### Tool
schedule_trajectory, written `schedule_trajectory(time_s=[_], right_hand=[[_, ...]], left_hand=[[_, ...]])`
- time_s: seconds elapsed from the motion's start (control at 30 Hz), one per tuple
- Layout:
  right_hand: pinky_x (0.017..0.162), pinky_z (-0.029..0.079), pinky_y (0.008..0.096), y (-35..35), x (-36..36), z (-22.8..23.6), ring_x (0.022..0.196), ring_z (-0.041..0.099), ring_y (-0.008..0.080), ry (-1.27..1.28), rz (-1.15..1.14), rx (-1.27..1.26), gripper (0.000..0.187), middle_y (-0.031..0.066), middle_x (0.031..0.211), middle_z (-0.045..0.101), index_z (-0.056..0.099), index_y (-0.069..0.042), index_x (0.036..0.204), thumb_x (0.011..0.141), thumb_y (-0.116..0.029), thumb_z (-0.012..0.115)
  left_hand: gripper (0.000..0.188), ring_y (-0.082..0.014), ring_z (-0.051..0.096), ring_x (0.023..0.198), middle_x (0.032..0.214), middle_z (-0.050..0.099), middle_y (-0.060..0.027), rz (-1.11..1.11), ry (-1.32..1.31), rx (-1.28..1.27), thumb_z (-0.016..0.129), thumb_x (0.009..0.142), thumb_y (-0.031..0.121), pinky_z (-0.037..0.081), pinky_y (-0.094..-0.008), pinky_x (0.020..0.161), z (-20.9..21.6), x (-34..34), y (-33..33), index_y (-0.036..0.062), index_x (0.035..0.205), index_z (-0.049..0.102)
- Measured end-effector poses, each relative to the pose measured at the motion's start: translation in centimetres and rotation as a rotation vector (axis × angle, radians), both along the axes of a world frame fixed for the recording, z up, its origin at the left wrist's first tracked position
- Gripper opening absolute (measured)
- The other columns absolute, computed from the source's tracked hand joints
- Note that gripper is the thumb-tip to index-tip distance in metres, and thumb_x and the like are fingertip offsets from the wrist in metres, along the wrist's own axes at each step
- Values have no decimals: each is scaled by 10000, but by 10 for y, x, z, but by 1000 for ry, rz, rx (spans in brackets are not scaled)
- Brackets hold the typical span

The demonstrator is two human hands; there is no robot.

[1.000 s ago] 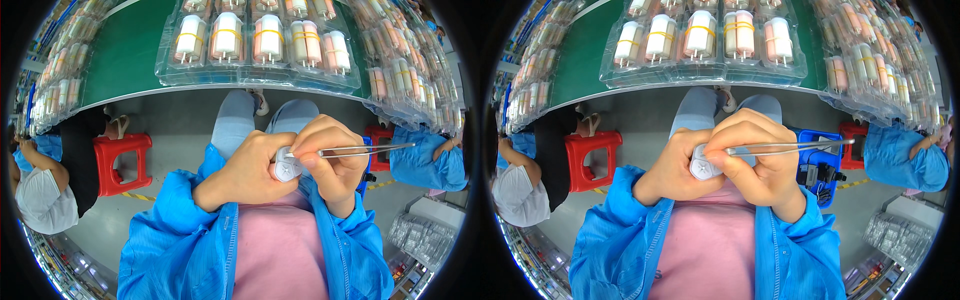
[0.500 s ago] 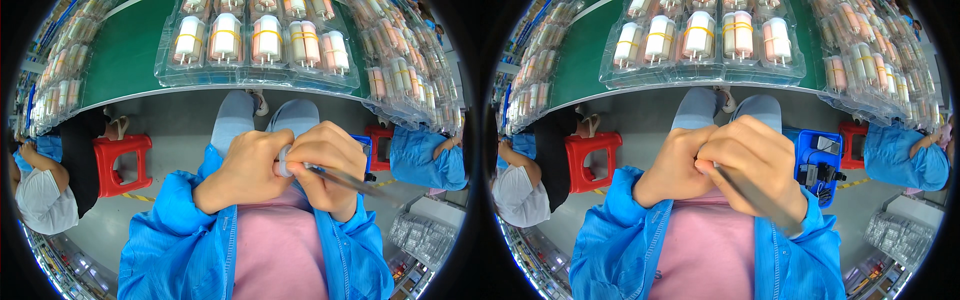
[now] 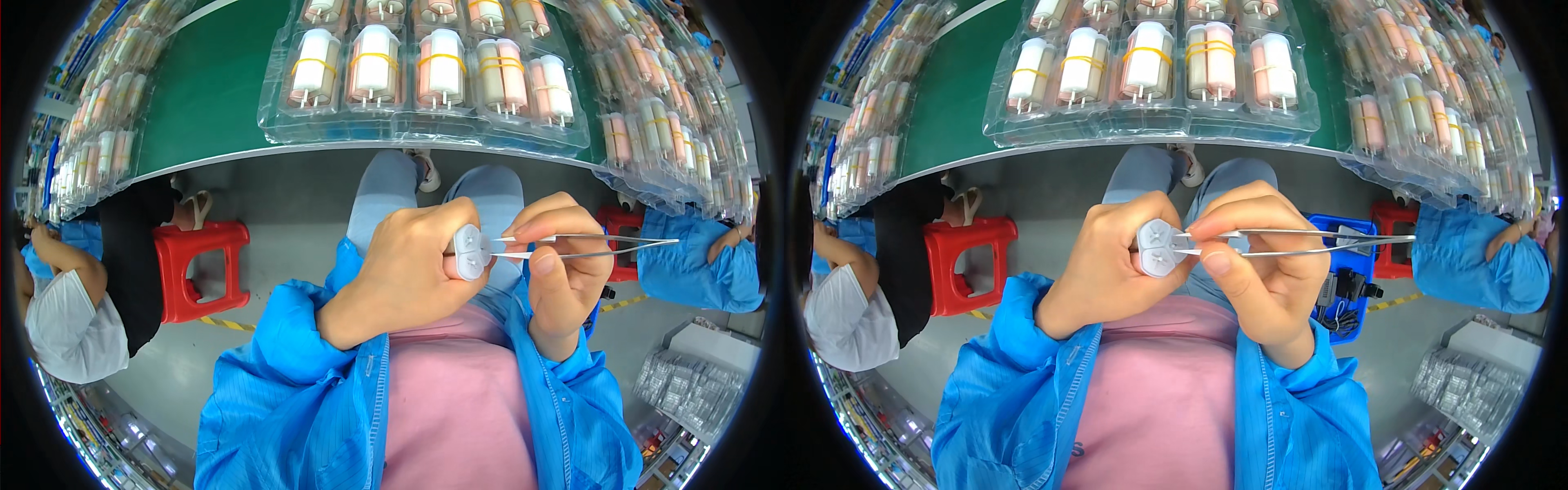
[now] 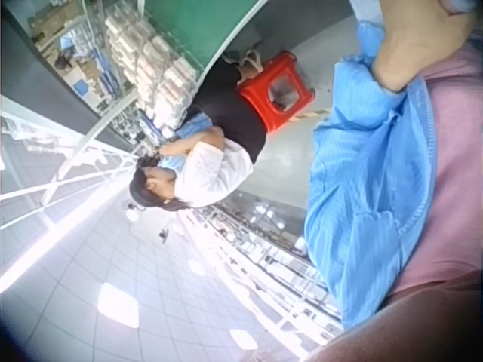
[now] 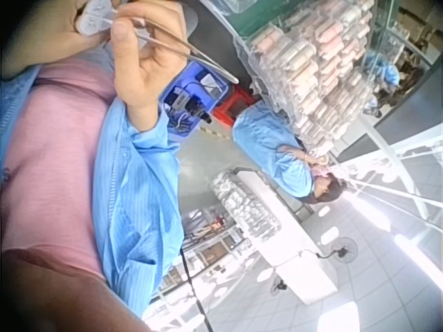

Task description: Assembling small vials by inserting components using tweezers in a production line environment.

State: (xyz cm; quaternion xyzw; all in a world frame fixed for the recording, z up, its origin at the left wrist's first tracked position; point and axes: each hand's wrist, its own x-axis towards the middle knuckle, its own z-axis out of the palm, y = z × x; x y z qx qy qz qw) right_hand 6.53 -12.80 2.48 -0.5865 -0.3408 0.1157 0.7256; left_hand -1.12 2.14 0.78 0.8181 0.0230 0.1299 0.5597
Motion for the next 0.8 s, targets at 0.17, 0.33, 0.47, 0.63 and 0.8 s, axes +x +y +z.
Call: schedule_trajectory(time_s=[0.17,0.33,0.47,0.63,0.8], right_hand=[[732,460,282,1,-7,-5,827,579,187,0,23,-17,145,151,906,619,633,44,933,811,-34,646],[749,468,277,3,-2,-10,853,568,176,37,-66,34,154,141,945,600,622,42,969,860,-67,622],[734,467,281,3,0,-11,837,570,177,36,-79,49,157,138,932,609,630,42,963,852,-70,630],[707,461,289,1,-1,-6,821,579,188,-123,-41,-17,147,145,911,628,658,33,926,805,-50,666],[667,460,290,2,2,-3,768,597,198,-228,11,-62,129,133,856,646,672,16,876,756,-24,695]], left_hand=[[226,-143,592,597,698,603,-68,-13,17,-32,737,681,60,440,-269,511,-2,0,0,30,843,582],[363,-163,619,827,966,625,-91,-30,-5,-232,715,702,22,494,-260,668,7,1,-4,18,1038,578],[350,-182,606,875,985,595,-124,-23,-147,-66,729,734,30,487,-288,685,-12,5,-3,17,1018,525],[386,-239,631,748,851,578,-128,8,-110,-251,759,729,46,475,-317,578,-14,6,-10,30,980,467],[371,-247,642,718,804,588,-112,4,-79,-260,745,726,25,474,-315,581,-9,3,-10,35,973,469]])
